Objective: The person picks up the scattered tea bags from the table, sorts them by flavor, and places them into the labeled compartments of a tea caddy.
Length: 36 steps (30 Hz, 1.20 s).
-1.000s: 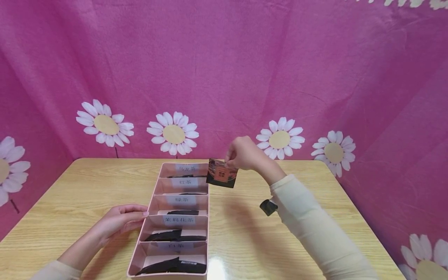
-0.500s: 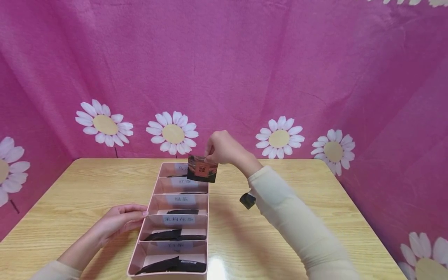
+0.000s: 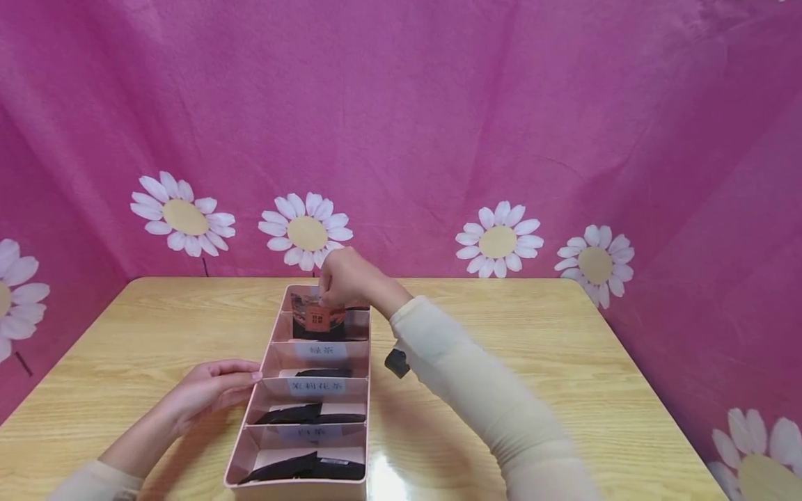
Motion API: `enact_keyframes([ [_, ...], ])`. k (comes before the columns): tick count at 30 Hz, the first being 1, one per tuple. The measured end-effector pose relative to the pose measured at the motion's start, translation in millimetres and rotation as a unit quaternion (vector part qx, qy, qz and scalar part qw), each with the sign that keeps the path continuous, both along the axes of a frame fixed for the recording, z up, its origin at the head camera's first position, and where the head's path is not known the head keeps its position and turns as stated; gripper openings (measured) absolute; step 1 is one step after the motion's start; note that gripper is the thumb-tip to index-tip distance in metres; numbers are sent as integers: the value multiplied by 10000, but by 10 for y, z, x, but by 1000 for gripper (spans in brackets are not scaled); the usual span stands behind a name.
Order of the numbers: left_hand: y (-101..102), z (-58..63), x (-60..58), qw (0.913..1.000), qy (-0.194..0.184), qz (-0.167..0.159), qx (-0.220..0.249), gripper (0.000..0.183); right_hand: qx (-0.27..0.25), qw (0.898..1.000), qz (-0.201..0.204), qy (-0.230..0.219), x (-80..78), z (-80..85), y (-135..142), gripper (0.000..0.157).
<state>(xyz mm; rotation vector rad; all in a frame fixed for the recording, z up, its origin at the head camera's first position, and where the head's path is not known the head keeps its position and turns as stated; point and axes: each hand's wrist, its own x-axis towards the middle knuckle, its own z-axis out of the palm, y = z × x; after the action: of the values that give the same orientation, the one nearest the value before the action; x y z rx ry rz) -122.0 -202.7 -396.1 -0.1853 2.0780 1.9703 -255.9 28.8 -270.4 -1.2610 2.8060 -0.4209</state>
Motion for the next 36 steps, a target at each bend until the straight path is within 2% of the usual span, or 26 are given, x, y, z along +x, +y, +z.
enact_keyframes([
  [4,5,4,10,10000,-40,1,71,38,117,9995,168,-223,17,-88,-123,4],
  [12,38,0,15,9999,-58,21,84,38,493,9972,397,-389,-3,-311,-228,4],
  [17,63,-16,6,10000,-38,-27,2,38,381,9969,428,-535,6,-397,-165,2],
  [24,86,-34,-14,9999,-14,-45,-95,41,85,9985,265,-467,69,-397,82,14],
  [28,76,-37,-5,9975,192,-115,-677,42,-246,9990,95,-366,130,-422,355,20],
  [32,46,27,29,9880,470,-238,-1449,43,-711,9948,-383,-620,218,-476,699,29],
  [34,20,80,29,9795,676,-211,-1885,43,-955,9907,-687,-690,263,-495,883,35],
  [36,-9,135,20,9643,1029,-157,-2433,44,-1101,9862,-1051,-644,314,-509,1060,42],
])
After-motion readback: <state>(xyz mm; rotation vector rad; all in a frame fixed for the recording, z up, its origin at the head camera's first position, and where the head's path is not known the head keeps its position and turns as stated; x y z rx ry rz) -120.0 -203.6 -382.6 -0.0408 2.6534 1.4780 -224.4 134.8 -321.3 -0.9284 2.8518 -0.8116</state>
